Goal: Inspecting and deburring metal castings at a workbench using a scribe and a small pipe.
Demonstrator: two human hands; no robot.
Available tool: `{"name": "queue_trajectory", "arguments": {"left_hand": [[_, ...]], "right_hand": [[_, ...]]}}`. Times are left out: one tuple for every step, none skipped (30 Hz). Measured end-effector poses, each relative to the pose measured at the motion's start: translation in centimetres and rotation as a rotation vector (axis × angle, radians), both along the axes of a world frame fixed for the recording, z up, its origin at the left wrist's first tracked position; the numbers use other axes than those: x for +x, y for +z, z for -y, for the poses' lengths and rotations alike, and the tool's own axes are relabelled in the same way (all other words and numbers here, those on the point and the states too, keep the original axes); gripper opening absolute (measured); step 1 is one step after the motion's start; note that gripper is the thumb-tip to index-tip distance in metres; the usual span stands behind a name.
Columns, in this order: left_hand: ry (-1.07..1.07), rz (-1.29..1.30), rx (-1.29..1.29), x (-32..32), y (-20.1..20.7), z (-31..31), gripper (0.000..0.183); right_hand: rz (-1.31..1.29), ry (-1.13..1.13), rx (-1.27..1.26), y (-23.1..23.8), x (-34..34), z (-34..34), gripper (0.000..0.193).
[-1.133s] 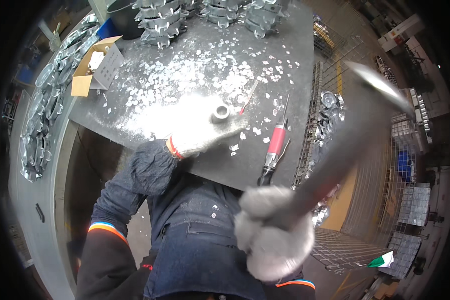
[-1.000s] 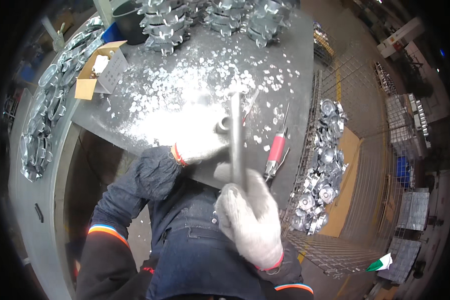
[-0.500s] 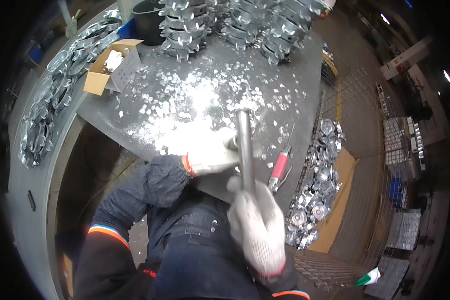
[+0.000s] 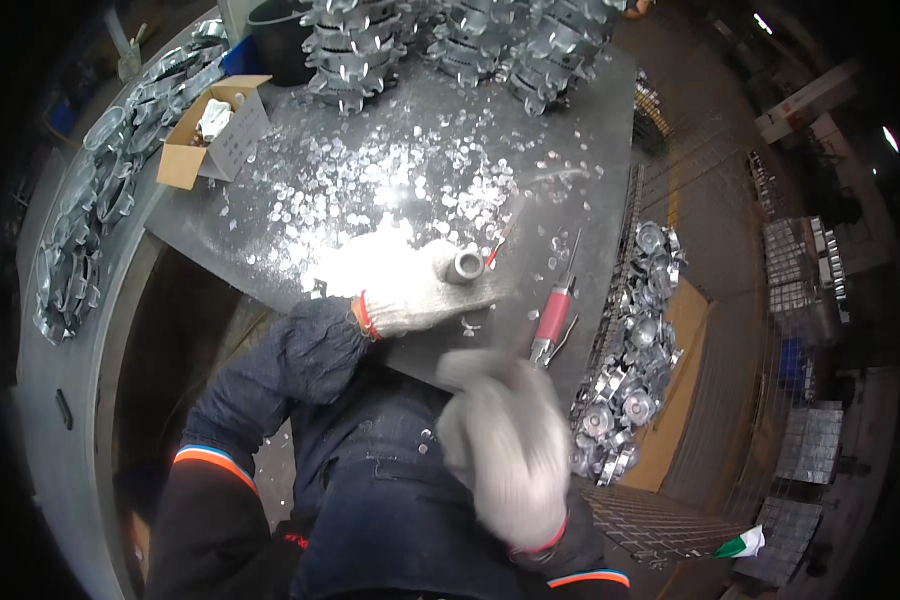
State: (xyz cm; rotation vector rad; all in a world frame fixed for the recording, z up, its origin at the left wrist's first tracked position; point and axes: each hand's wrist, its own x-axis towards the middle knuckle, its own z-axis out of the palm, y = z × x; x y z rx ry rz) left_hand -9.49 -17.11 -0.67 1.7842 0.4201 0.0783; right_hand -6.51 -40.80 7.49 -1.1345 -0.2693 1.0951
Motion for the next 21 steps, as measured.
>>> {"name": "queue_trajectory", "arguments": {"left_hand": [[0.02, 0.004, 0.009, -0.4, 0.5, -0.2, 0.03], [0.036, -0.034, -0.066, -1.3, 1.2, -0.2, 0.03], [0.025, -0.077, -0.154, -1.6, 1.4, 0.4, 0.031], [0.025, 0.055, -0.167, -1.2, 1.0, 0.4, 0.032], [0.026, 0.187, -0.182, -0.5, -0.2, 0.2, 0.034], [0.037, 0.321, -0.616, 0.1, -0.6, -0.2, 0.031], [0.034, 0.318, -0.615, 0.2, -1.0, -0.3, 0.031], [0.052, 0.183, -0.302, 0.0, -1.4, -0.3, 0.029], [0.058, 0.048, 0.002, -0.3, 0.4, 0.1, 0.026], [0.046, 0.05, -0.005, -0.1, 0.5, 0.2, 0.026], [0.06, 0.093, -0.038, -0.3, 0.7, 0.4, 0.039], [0.06, 0.143, -0.083, -0.2, 0.8, 0.5, 0.054], [0.048, 0.149, -0.091, 0.0, 0.4, 0.5, 0.054], [0.034, 0.132, -0.044, 0.0, -0.5, 0.5, 0.041], [0.033, 0.121, -0.001, -0.2, -1.8, 0.0, 0.032], [0.08, 0.394, -0.386, -0.5, -3.0, 0.8, 0.038], [0.143, 0.314, -0.316, -0.5, -4.1, 0.8, 0.044], [0.114, 0.293, -0.229, 0.0, -3.4, 0.2, 0.044], [0.069, 0.251, -0.17, -0.2, -2.5, 0.6, 0.048], [0.076, 0.182, -0.152, -0.5, -1.5, 0.6, 0.049], [0.082, 0.115, -0.124, -1.1, 0.7, 0.3, 0.05]], "right_hand": [[0.015, 0.213, -0.23, 2.7, 0.2, -2.8, 0.031], [0.019, 0.234, -0.222, 2.9, -0.6, -2.9, 0.031], [0.099, 0.144, -0.189, 3.0, -1.6, -1.5, 0.032], [0.177, 0.054, -0.157, 3.0, -2.2, -0.5, 0.034], [0.17, 0.049, -0.165, 3.0, -2.4, 0.0, 0.034], [0.296, -0.021, -0.017, 2.8, -2.3, 0.1, 0.035], [0.421, -0.091, 0.131, 2.7, -2.2, 0.2, 0.036], [0.42, -0.093, 0.131, 2.1, -1.8, 0.6, 0.036], [0.278, -0.077, 0.202, 1.2, -1.1, 1.4, 0.033], [0.138, -0.061, 0.273, 0.0, -0.2, 2.3, 0.031], [-0.01, -0.033, 0.355, -1.3, 0.6, 3.2, 0.029], [-0.148, -0.017, 0.426, -1.8, 1.0, 3.8, 0.027], [-0.283, -0.001, 0.498, -2.1, 1.1, 4.4, 0.025], [0.334, 0.193, 0.219, -0.1, 1.1, 1.7, 0.029], [0.951, 0.386, -0.086, 2.4, 0.5, -1.6, 0.033], [0.944, 0.403, -0.064, 3.1, 0.1, -2.0, 0.033], [0.515, 0.315, -0.142, 3.4, -0.4, -2.0, 0.036], [0.106, 0.203, -0.224, 3.6, -0.6, -2.0, 0.04], [0.095, 0.187, -0.24, 3.5, -1.1, -1.3, 0.04], [0.223, 0.119, -0.099, 3.4, -1.6, -0.7, 0.043], [0.356, 0.052, 0.051, 3.1, -2.1, -0.5, 0.046]]}}
